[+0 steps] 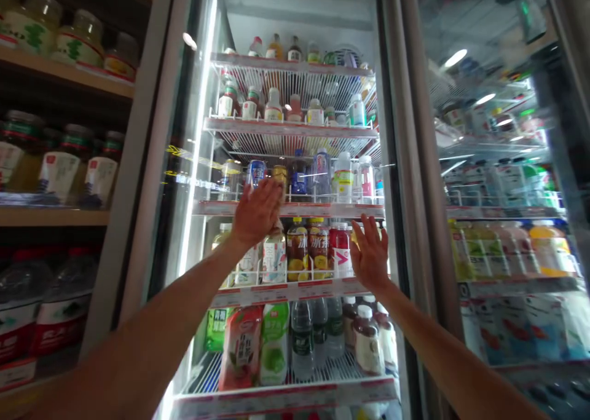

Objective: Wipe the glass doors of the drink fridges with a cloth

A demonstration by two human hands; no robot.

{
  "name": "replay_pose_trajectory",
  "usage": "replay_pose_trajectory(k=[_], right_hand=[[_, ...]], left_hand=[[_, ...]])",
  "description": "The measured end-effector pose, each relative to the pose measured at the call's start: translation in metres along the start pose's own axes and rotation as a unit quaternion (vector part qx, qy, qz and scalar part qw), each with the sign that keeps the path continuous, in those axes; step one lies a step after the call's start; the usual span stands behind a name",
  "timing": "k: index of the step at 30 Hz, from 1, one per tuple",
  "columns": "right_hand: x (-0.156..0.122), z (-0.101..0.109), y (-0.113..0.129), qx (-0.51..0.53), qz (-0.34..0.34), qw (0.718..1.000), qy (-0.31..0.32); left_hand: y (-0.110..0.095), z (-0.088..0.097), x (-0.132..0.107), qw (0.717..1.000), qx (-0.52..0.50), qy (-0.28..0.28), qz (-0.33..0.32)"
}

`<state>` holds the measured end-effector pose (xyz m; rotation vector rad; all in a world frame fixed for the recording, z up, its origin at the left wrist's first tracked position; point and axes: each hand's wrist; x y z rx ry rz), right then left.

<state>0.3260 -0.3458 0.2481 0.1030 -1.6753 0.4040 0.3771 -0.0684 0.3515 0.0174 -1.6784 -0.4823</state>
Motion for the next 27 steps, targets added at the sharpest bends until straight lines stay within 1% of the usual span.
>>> replay_pose_trajectory(k=[2,3,4,5,6,7,8,9,10,11,12,13,14,15,16,17,18,19,20,21,22,23,26,27], right_hand=[[0.0,0.006,-0.002,0.002,0.004,1.0,0.014],[-0.001,0.009,-0.003,0.003,0.005,1.0,0.019],[-0.001,0.013,-0.005,0.002,0.005,1.0,0.023],[-0.002,0.018,-0.007,0.0,0.006,1.0,0.025],[-0.002,0.023,-0.009,-0.003,0.007,1.0,0.025],[-0.002,0.028,-0.011,-0.006,0.007,1.0,0.026],[-0.003,0.034,-0.014,-0.009,0.008,1.0,0.028],[-0.003,0.04,-0.017,-0.011,0.008,0.999,0.029],[-0.003,0.047,-0.021,-0.014,0.007,1.0,0.027],[-0.003,0.053,-0.025,-0.018,0.004,1.0,0.024],[-0.003,0.059,-0.029,-0.022,-0.001,1.0,0.022],[-0.004,0.065,-0.034,-0.027,-0.005,0.999,0.02],[-0.004,0.071,-0.038,-0.032,-0.01,0.999,0.02],[-0.005,0.076,-0.042,-0.037,-0.013,0.999,0.021],[-0.006,0.08,-0.045,-0.041,-0.015,0.999,0.023],[-0.007,0.083,-0.048,-0.044,-0.017,0.999,0.025],[-0.009,0.086,-0.051,-0.047,-0.019,0.998,0.025],[-0.01,0.088,-0.053,-0.05,-0.021,0.998,0.026],[-0.01,0.09,-0.054,-0.051,-0.022,0.998,0.029],[-0.011,0.091,-0.055,-0.051,-0.023,0.998,0.033],[-0.012,0.092,-0.056,-0.051,-0.024,0.998,0.036],[-0.012,0.093,-0.057,-0.049,-0.025,0.998,0.037],[-0.013,0.096,-0.058,-0.041,-0.031,0.998,0.03],[-0.013,0.096,-0.058,-0.04,-0.035,0.998,0.024]], left_hand=[[0.005,-0.003,0.014,0.989,0.012,-0.029,0.144],[0.001,-0.005,0.02,0.98,0.013,-0.041,0.195],[-0.007,-0.008,0.023,0.978,0.009,-0.043,0.203],[-0.02,-0.01,0.025,0.986,-0.001,-0.035,0.161],[-0.035,-0.012,0.025,0.997,-0.015,-0.02,0.079],[-0.051,-0.014,0.024,0.999,-0.03,-0.004,-0.025],[-0.065,-0.015,0.024,0.991,-0.044,0.009,-0.128],[-0.076,-0.016,0.025,0.976,-0.055,0.019,-0.209],[-0.084,-0.017,0.028,0.968,-0.061,0.022,-0.243],[-0.088,-0.018,0.033,0.973,-0.062,0.017,-0.222],[-0.09,-0.019,0.04,0.985,-0.059,0.009,-0.163],[-0.091,-0.02,0.048,0.995,-0.054,-0.001,-0.083],[-0.092,-0.022,0.055,0.999,-0.049,-0.01,-0.006],[-0.096,-0.025,0.061,0.997,-0.046,-0.016,0.052],[-0.102,-0.026,0.065,0.996,-0.048,-0.016,0.071],[-0.112,-0.028,0.067,0.998,-0.053,-0.008,0.042],[-0.124,-0.028,0.066,0.998,-0.06,0.006,-0.024],[-0.137,-0.028,0.064,0.991,-0.067,0.021,-0.113],[-0.151,-0.027,0.062,0.975,-0.073,0.035,-0.205],[-0.163,-0.026,0.061,0.956,-0.077,0.046,-0.281],[-0.174,-0.025,0.061,0.941,-0.079,0.052,-0.326],[-0.182,-0.023,0.063,0.94,-0.079,0.053,-0.328],[-0.202,-0.02,0.067,0.97,-0.072,0.067,-0.224],[-0.209,-0.019,0.063,0.971,-0.073,0.075,-0.215]])
Point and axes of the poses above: each hand's wrist, its own x-axis towards the middle knuckle, its own z-axis out of the back of the hand, y = z × x, and after that the axes turned 14 degrees about x, right-handed
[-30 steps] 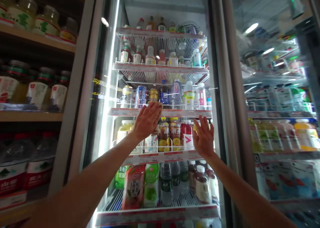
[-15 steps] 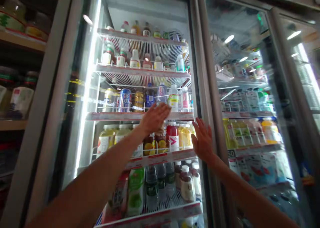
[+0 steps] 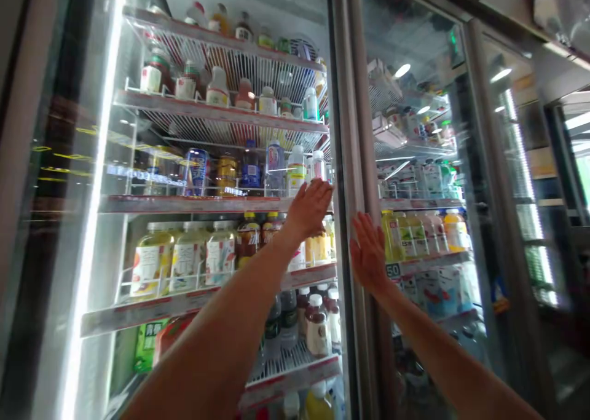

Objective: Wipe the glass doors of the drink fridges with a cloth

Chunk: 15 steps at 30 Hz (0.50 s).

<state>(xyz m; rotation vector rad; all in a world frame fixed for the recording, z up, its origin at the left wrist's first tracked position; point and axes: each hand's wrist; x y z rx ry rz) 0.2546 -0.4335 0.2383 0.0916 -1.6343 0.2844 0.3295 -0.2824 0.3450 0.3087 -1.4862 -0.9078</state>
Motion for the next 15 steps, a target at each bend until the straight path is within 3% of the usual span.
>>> replay_pose_trajectory(k=[2,6,7,9,11,13,15], right_hand=[[0.0,0.001,-0.001,0.002,-0.008,1.0,-0.009],[-0.001,0.003,0.0,0.002,-0.028,1.0,-0.01],[-0.001,0.003,0.001,0.002,-0.03,0.999,-0.009],[-0.001,0.001,0.005,0.003,-0.03,1.0,-0.009],[-0.001,-0.003,0.011,0.008,-0.024,1.0,-0.014],[-0.002,-0.01,0.019,0.018,-0.021,1.0,-0.015],[-0.004,-0.02,0.03,0.029,-0.021,0.999,-0.009]], left_hand=[[-0.024,-0.004,-0.014,0.998,-0.015,0.01,-0.06],[-0.073,-0.013,-0.071,0.969,-0.054,-0.019,-0.241],[-0.076,-0.013,-0.083,0.959,-0.059,-0.025,-0.276],[-0.062,-0.009,-0.094,0.952,-0.055,-0.03,-0.301],[-0.03,-0.004,-0.094,0.975,-0.027,-0.028,-0.218],[0.002,0.0,-0.094,0.998,0.014,-0.03,-0.061],[0.017,0.002,-0.109,0.999,0.041,-0.031,0.014]])
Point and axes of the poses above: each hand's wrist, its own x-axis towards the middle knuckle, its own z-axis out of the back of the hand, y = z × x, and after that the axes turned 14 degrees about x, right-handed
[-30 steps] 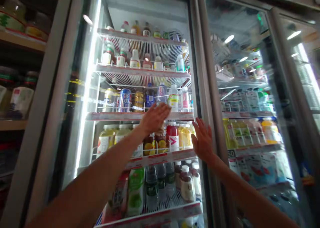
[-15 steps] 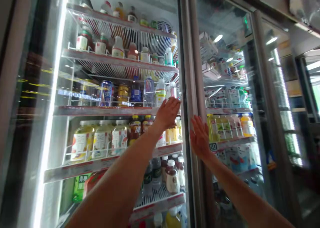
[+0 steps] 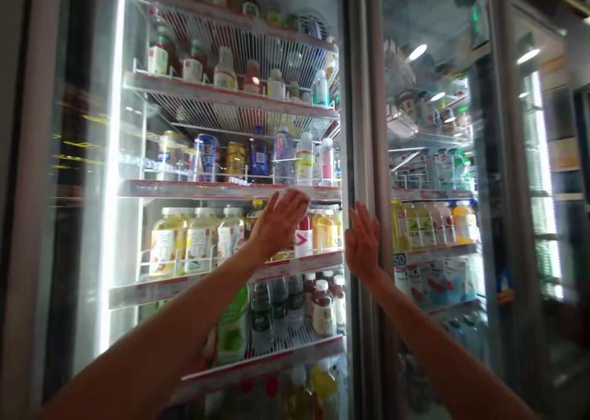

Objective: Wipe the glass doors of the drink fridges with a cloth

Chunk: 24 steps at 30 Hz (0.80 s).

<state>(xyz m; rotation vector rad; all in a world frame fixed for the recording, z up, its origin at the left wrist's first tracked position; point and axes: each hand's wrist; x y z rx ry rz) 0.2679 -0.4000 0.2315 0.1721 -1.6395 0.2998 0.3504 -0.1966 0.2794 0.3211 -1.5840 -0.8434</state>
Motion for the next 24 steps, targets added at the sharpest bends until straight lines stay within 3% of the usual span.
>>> replay_pose_trajectory(k=[1,5,6,8,11,13,14,17,19,21,24], right_hand=[[-0.002,-0.006,0.006,0.006,0.0,1.0,0.008],[-0.011,-0.03,0.031,0.026,0.035,0.998,0.049],[-0.013,-0.035,0.037,0.031,0.046,0.997,0.056],[-0.016,-0.043,0.048,0.036,0.058,0.996,0.06],[-0.022,-0.053,0.057,0.036,0.055,0.996,0.063],[-0.027,-0.059,0.061,0.037,0.053,0.995,0.071],[-0.029,-0.062,0.062,0.038,0.053,0.995,0.076],[-0.036,-0.067,0.064,0.036,0.058,0.994,0.081],[-0.039,-0.068,0.064,0.033,0.062,0.994,0.08],[-0.04,-0.067,0.063,0.032,0.063,0.994,0.078],[-0.041,-0.067,0.063,0.032,0.063,0.994,0.079]], left_hand=[[0.0,0.002,-0.014,1.0,0.003,0.002,-0.013],[-0.02,0.013,-0.084,0.972,-0.039,0.03,-0.23],[-0.02,0.015,-0.095,0.965,-0.047,0.038,-0.254],[-0.006,0.019,-0.105,0.977,-0.041,0.041,-0.206],[0.026,0.021,-0.105,1.0,0.008,0.01,0.005],[0.034,0.024,-0.115,0.998,0.03,-0.006,0.059],[0.032,0.026,-0.124,0.999,0.033,-0.005,0.036],[0.019,0.034,-0.157,0.991,0.02,0.02,-0.131],[0.022,0.036,-0.17,0.984,0.014,0.021,-0.176],[0.036,0.037,-0.17,0.995,0.026,0.007,-0.092],[0.054,0.035,-0.162,0.992,0.06,-0.022,0.112]])
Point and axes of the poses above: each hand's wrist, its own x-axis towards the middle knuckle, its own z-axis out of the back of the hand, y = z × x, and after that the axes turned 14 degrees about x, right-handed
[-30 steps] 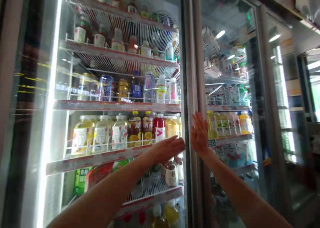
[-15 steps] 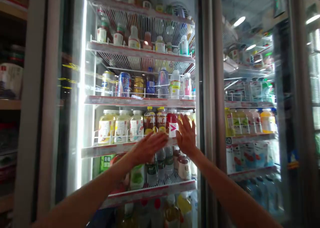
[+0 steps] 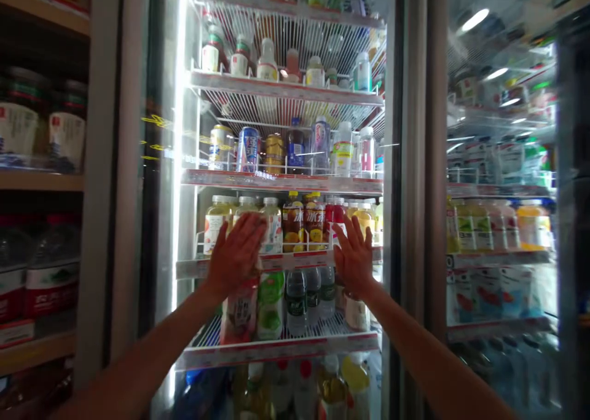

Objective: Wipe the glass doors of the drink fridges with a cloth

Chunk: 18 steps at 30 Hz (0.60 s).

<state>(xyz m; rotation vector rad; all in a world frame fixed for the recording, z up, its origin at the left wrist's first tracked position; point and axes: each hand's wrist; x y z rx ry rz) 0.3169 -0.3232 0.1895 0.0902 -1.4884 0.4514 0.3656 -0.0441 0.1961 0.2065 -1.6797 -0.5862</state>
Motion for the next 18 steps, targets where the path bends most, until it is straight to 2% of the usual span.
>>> replay_pose_trajectory(k=[1,2,5,6,7,8,9,10,12,13,14,15,16,17,18], right_hand=[[0.0,0.0,0.0,0.0,-0.001,1.0,-0.001],[0.0,0.0,0.0,0.001,0.0,1.0,-0.002],[0.0,-0.001,0.0,0.0,-0.001,1.0,-0.006],[0.0,-0.001,0.0,-0.001,-0.002,1.0,-0.007],[0.0,-0.001,0.0,-0.001,-0.001,1.0,-0.007],[0.0,-0.001,0.0,-0.001,0.0,1.0,-0.007],[0.0,-0.001,0.0,-0.002,0.0,1.0,-0.007],[0.0,0.0,0.0,-0.003,0.002,1.0,-0.007],[0.0,0.0,0.0,-0.006,0.004,1.0,-0.008],[-0.001,-0.001,0.0,-0.007,0.003,1.0,-0.008],[-0.001,-0.001,0.0,-0.008,0.002,1.0,-0.008],[-0.001,-0.001,0.0,-0.009,0.002,1.0,-0.009],[-0.002,-0.002,-0.001,-0.011,0.002,1.0,-0.009],[-0.003,-0.002,-0.001,-0.012,0.001,1.0,-0.01],[-0.004,-0.003,-0.002,-0.014,0.001,1.0,-0.01]], left_hand=[[-0.001,0.0,0.0,1.0,0.003,-0.002,0.02],[-0.004,0.001,-0.004,1.0,-0.002,0.0,0.0],[-0.02,0.007,-0.027,0.978,-0.045,0.021,-0.203],[-0.022,0.008,-0.034,0.967,-0.055,0.026,-0.247],[-0.02,0.008,-0.039,0.965,-0.058,0.024,-0.253],[-0.014,0.007,-0.041,0.973,-0.052,0.021,-0.223],[-0.005,0.005,-0.04,0.986,-0.038,0.015,-0.162],[0.004,0.003,-0.037,0.996,-0.018,0.006,-0.082],[0.02,0.0,-0.029,0.997,0.024,-0.014,0.066],[0.024,-0.001,-0.027,0.994,0.036,-0.019,0.106],[0.023,-0.001,-0.027,0.992,0.038,-0.018,0.115],[0.017,0.001,-0.029,0.995,0.032,-0.013,0.096],[0.008,0.003,-0.034,0.999,0.017,-0.004,0.049],[-0.004,0.005,-0.041,1.0,-0.007,0.01,-0.026],[-0.017,0.008,-0.048,0.991,-0.04,0.029,-0.128]])
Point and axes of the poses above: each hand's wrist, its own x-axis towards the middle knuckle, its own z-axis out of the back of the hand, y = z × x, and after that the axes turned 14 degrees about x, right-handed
